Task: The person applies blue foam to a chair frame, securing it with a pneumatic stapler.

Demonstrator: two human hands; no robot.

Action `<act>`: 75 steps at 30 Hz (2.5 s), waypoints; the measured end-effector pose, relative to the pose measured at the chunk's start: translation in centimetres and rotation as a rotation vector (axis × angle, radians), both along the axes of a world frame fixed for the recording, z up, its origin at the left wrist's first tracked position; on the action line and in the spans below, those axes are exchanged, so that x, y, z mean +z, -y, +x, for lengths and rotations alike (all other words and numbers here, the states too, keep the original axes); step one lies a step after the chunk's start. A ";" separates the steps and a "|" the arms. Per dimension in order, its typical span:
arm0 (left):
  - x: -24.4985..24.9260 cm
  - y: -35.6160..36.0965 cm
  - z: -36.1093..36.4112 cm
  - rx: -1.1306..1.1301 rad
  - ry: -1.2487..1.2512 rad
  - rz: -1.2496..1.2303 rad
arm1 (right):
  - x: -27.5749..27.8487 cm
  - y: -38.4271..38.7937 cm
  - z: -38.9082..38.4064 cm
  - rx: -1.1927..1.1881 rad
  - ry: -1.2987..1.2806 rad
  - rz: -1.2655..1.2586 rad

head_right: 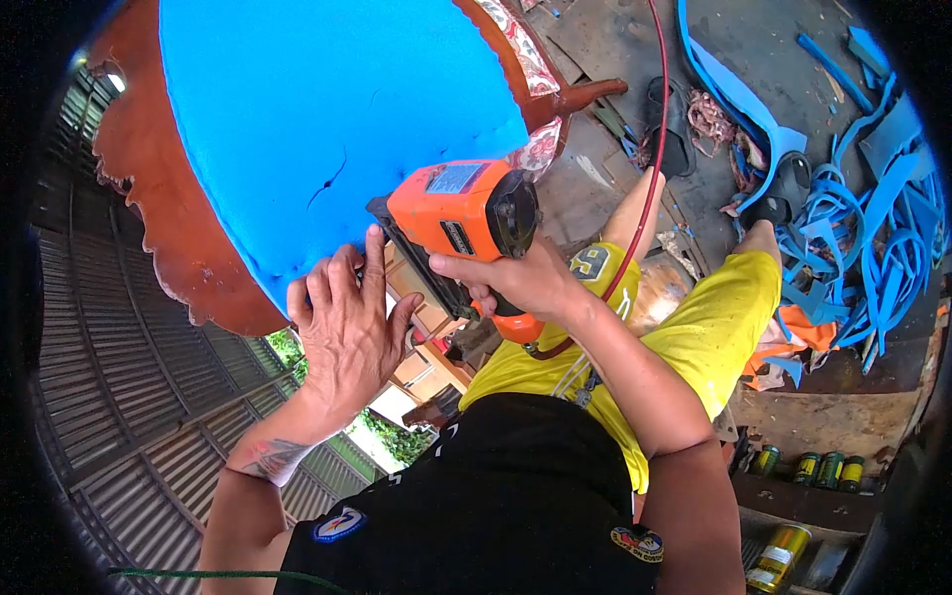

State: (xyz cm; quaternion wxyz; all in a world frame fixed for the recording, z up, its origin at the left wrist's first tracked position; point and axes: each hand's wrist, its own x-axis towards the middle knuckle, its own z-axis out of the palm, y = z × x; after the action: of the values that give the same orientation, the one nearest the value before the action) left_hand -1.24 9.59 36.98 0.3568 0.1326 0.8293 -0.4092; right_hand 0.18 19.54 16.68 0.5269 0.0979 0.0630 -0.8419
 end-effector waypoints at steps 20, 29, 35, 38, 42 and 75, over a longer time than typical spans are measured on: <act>-0.5 0.3 0.0 -0.072 -0.035 -0.021 | -1.2 -0.2 0.7 -0.002 0.102 -0.023; -0.8 0.3 -0.1 -0.057 -0.046 -0.035 | -1.9 0.4 0.1 -0.016 0.118 -0.062; -1.1 -0.3 -1.3 -0.088 -0.083 0.002 | -1.7 0.8 -0.5 -0.012 0.090 -0.037; -1.8 -0.5 -3.0 -0.129 -0.026 -0.086 | -1.7 1.0 -0.6 0.015 0.081 -0.044; -2.3 -1.3 -4.9 -0.120 0.072 -0.225 | -1.8 0.7 -0.6 0.033 0.084 -0.069; -3.8 2.0 2.4 1.200 -1.345 1.263 | 3.9 -1.4 1.2 0.085 -0.056 0.028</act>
State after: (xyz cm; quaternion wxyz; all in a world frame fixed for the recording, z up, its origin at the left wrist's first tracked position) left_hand 1.19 7.63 33.19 -0.1591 -0.3833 0.8439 0.3399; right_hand 1.34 20.91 20.58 0.5589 0.0790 0.0937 -0.8201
